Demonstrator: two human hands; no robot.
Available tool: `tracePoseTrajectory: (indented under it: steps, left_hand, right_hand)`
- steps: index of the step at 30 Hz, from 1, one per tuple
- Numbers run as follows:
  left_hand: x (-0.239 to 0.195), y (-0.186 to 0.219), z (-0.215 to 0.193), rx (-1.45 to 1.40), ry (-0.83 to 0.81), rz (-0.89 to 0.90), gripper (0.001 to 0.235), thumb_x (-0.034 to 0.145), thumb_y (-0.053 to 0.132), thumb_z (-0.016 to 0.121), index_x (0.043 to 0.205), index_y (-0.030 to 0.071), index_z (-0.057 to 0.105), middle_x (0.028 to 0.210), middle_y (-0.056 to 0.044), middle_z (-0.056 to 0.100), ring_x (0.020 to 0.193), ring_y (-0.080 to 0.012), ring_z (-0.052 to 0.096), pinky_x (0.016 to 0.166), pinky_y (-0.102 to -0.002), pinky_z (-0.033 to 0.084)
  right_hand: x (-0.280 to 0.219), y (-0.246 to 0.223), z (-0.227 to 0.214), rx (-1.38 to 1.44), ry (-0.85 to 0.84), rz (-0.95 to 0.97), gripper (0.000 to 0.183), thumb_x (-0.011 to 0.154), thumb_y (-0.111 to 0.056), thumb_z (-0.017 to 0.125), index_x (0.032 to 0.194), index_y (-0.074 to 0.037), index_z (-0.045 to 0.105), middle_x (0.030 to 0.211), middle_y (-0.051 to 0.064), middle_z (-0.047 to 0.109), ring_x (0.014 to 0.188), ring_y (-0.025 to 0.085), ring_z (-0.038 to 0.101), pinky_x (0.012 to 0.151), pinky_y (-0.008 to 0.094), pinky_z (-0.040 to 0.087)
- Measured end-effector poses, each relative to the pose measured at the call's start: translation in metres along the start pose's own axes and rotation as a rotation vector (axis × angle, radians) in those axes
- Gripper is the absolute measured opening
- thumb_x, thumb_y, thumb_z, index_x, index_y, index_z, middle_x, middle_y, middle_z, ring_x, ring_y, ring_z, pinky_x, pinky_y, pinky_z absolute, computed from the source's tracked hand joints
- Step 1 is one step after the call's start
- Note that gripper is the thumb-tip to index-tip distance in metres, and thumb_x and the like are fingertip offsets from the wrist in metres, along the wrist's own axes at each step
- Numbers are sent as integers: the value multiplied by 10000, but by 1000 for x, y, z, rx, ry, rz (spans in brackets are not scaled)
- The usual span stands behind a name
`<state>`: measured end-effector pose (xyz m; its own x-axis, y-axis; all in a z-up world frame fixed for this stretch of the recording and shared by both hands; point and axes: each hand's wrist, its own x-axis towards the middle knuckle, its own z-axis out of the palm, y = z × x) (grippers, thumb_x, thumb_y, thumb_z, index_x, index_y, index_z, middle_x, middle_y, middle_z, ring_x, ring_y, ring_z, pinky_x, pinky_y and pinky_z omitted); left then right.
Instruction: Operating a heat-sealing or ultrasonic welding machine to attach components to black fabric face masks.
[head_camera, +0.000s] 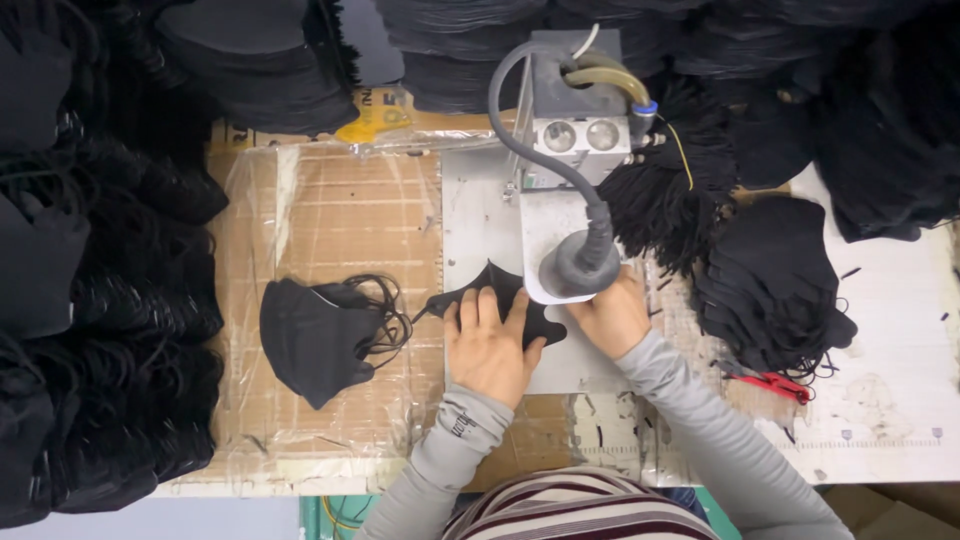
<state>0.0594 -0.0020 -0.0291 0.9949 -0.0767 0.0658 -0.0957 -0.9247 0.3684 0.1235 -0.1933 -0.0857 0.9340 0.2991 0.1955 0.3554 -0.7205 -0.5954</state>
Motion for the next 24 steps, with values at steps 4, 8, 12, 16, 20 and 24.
tracePoseTrajectory:
  steps: [4, 8, 12, 16, 20, 24]
  left_hand:
    - [-1, -3, 1, 2, 8, 8, 671, 745, 393, 807, 1341, 126, 650, 1302, -213, 544, 1265, -402, 470, 1093, -574, 330]
    - [1, -5, 1, -12, 12, 17, 676, 745, 398, 807, 1343, 124, 652, 1298, -215, 544, 1261, -408, 469, 1095, -570, 331]
    - [1, -7, 5, -13, 41, 24, 682, 742, 397, 807, 1343, 117, 651, 1296, -217, 542, 1258, -408, 467, 1095, -570, 327]
    - [2, -8, 4, -16, 47, 20, 683, 739, 394, 814, 1340, 114, 654, 1290, -219, 541, 1256, -408, 465, 1096, -569, 326]
    - [2, -8, 3, -30, 29, 15, 693, 712, 381, 825, 1332, 120, 659, 1294, -207, 541, 1262, -398, 465, 1095, -566, 332]
    - [7, -12, 4, -37, 33, 10, 691, 712, 384, 832, 1327, 120, 661, 1289, -202, 537, 1256, -404, 459, 1084, -573, 332]
  right_hand:
    - [3, 1, 11, -6, 34, -64, 249, 784, -107, 744, 1029, -64, 727, 1009, 170, 736, 951, 404, 680, 854, 504, 513]
    - [10, -7, 8, 11, 20, -103, 232, 795, -93, 736, 1021, -52, 703, 1026, 171, 703, 1000, 407, 657, 882, 491, 500]
    - [19, -16, 3, -51, 30, -170, 221, 757, -96, 745, 966, -51, 687, 1007, 160, 666, 997, 407, 629, 882, 503, 481]
    - [15, -7, 9, -67, 17, -181, 232, 746, -116, 757, 955, -50, 683, 999, 162, 662, 987, 413, 629, 872, 508, 483]
    - [6, 6, 11, -60, -9, -108, 233, 780, -104, 758, 1006, -60, 718, 997, 159, 703, 950, 397, 668, 845, 472, 511]
    - [-3, 3, -25, 342, -105, 122, 250, 842, -75, 763, 1092, -55, 757, 1021, 104, 758, 940, 285, 719, 852, 386, 530]
